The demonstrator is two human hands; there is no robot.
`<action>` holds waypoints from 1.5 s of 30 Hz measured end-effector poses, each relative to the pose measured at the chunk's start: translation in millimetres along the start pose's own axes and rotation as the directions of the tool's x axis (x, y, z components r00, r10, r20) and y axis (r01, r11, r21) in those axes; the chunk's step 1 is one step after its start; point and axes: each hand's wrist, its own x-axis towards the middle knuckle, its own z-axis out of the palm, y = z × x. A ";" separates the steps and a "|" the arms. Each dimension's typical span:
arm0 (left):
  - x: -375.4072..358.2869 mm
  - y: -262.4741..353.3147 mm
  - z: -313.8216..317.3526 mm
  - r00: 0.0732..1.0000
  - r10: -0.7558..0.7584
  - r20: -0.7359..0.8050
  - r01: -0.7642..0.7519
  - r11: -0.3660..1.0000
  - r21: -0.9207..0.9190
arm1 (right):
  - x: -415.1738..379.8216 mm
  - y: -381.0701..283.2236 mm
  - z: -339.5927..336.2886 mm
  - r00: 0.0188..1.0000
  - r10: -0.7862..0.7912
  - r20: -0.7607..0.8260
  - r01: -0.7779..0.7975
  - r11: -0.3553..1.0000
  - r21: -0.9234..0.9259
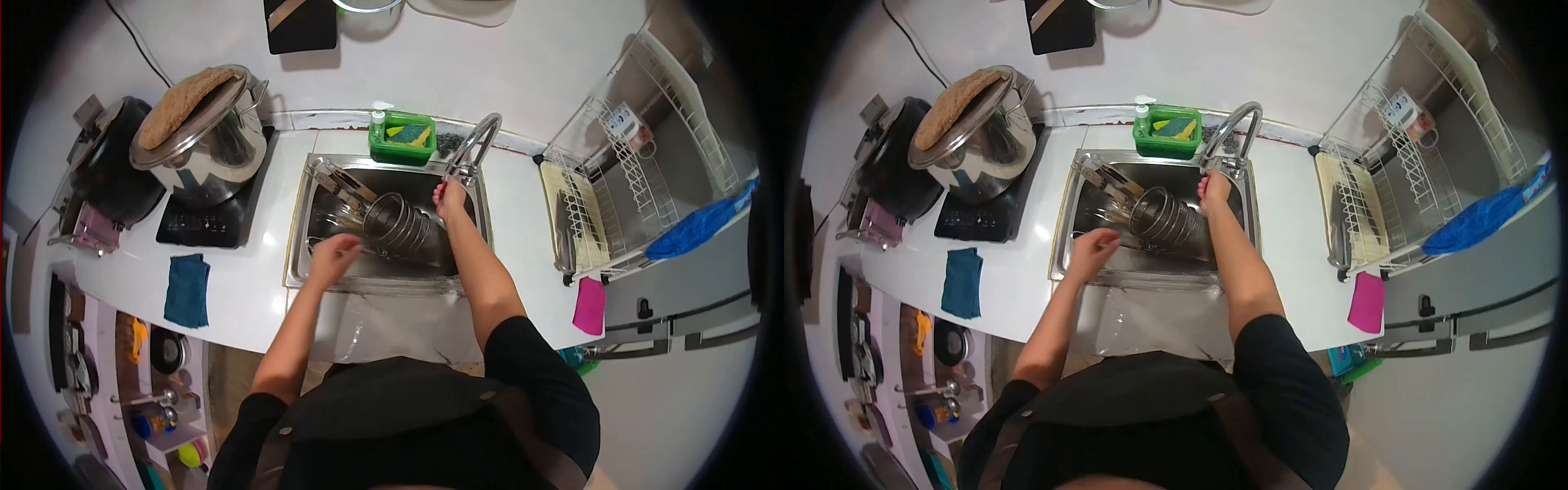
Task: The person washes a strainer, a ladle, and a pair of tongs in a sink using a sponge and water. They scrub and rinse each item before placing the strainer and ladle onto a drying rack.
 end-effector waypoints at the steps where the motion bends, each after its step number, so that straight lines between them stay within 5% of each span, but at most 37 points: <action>1: 14.2 11.8 21.1 0.998 0.041 0.036 -0.042 0.999 0.025 | -10.1 -13.8 -7.6 0.965 0.162 0.208 -0.160 0.987 -0.025; 2: 29.3 17.8 43.7 0.995 0.101 0.025 -0.101 0.994 0.040 | -25.3 -30.6 -14.1 0.861 0.315 0.399 -0.307 0.948 -0.085; 3: 32.9 -1.0 3.3 0.991 0.131 0.035 -0.135 0.982 0.130 | -81.6 -20.5 41.3 0.791 0.349 0.503 -0.242 0.933 -0.266; 5: 65.9 -13.5 46.0 0.989 0.146 0.035 -0.149 0.984 0.102 | -117.8 -62.2 53.7 0.674 0.545 0.500 -0.117 0.746 -0.655; 8: 102.2 -27.6 76.5 0.981 0.156 0.115 -0.175 0.967 0.185 | -101.8 -57.5 55.9 0.774 0.364 0.518 -0.046 0.849 -0.527; 10: 116.6 -46.3 97.3 0.969 0.152 0.195 -0.202 0.942 0.268 | -108.0 -59.6 62.2 0.752 0.392 0.530 -0.005 0.807 -0.590; 12: 132.2 -70.0 108.6 0.813 0.566 0.135 -0.561 0.701 0.440 | -123.5 -73.0 64.6 0.614 0.533 0.582 0.002 0.737 -0.676; 13: 128.8 -54.7 101.0 0.812 0.568 0.136 -0.563 0.698 0.443 | -119.3 -73.7 63.8 0.614 0.530 0.585 0.004 0.739 -0.673; 15: 114.4 -25.4 82.8 0.994 0.109 0.019 -0.107 0.908 0.406 | -107.3 -66.5 59.1 0.808 0.244 0.536 0.267 0.661 -0.702; 16: 107.4 -14.2 73.8 0.995 0.100 0.030 -0.104 0.906 0.411 | -87.9 -50.3 50.9 0.809 0.220 0.545 0.169 0.801 -0.575; 19: 104.4 -5.4 52.2 0.993 0.115 0.019 -0.116 0.953 0.280 | -120.0 -77.4 52.7 0.513 0.513 0.688 0.068 0.775 -0.628; 20: 107.7 -8.6 47.1 0.988 0.151 0.014 -0.149 0.947 0.285 | -113.3 -71.5 52.2 0.510 0.517 0.687 0.064 0.774 -0.630; 22: 96.9 10.3 39.4 0.975 0.220 0.020 -0.221 0.963 0.158 | -98.0 -62.3 54.0 0.807 0.158 0.569 0.155 0.873 -0.462; 23: 90.7 19.5 36.7 0.976 0.219 0.014 -0.218 0.963 0.160 | -98.2 -64.2 50.9 0.803 0.160 0.574 0.157 0.873 -0.462; 25: 87.9 23.5 32.6 0.985 0.157 -0.069 -0.121 0.920 0.374 | -120.2 -83.6 51.5 0.484 0.411 0.773 0.074 0.860 -0.504; 26: 87.2 22.5 29.0 0.985 0.157 -0.070 -0.120 0.918 0.377 | -118.7 -83.8 51.1 0.481 0.410 0.775 0.074 0.862 -0.502; 28: 85.5 23.3 21.5 0.966 0.096 -0.242 -0.066 0.989 0.129 | -116.4 -85.3 50.7 0.739 0.318 0.594 0.157 0.776 -0.611; 29: 85.7 24.2 20.1 0.966 0.095 -0.242 -0.065 0.989 0.132 | -115.4 -86.9 48.4 0.738 0.318 0.595 0.156 0.778 -0.609; 31: 77.0 53.5 8.1 0.938 0.119 -0.324 -0.182 0.969 -0.170 | -127.2 -100.9 48.5 0.776 0.394 0.493 0.201 0.586 -0.785; 32: 75.3 65.0 5.8 0.940 0.098 -0.326 -0.135 0.986 -0.095 | -123.6 -98.2 45.2 0.772 0.396 0.497 0.202 0.588 -0.783; 33: 78.7 67.7 10.2 0.939 0.095 -0.329 -0.132 0.987 -0.093 | -116.9 -91.8 40.1 0.702 0.351 0.620 0.122 0.798 -0.590; 34: 82.6 68.5 18.3 0.980 0.041 -0.194 -0.102 0.944 -0.314 | -116.5 -88.2 37.7 0.638 0.268 0.722 0.009 0.935 -0.354; 37: 84.9 70.8 59.0 0.989 0.138 0.059 -0.056 0.702 -0.710 | -121.6 -83.8 42.9 0.608 0.143 0.781 -0.058 0.989 -0.136; 39: 91.9 76.9 82.4 0.974 0.201 0.101 -0.070 0.699 -0.712 | -119.8 -91.2 43.6 0.551 0.233 0.801 -0.001 0.960 -0.279; 41: 96.7 78.5 92.9 0.955 0.258 0.145 -0.077 0.690 -0.720 | -111.8 -99.4 38.8 0.674 0.201 0.711 0.210 0.871 -0.445; 42: 97.9 80.4 95.0 0.962 0.153 0.227 0.039 0.743 -0.668 | -116.5 -102.8 35.2 0.677 0.204 0.707 0.208 0.869 -0.450; 43: 97.7 81.7 96.8 0.953 0.043 0.299 0.154 0.782 -0.604 | -120.6 -107.1 32.5 0.634 0.252 0.731 0.269 0.815 -0.514; 45: 96.4 84.4 97.5 0.937 0.121 0.327 0.099 0.806 -0.583 | -124.0 -114.6 29.5 0.548 0.352 0.759 0.400 0.686 -0.607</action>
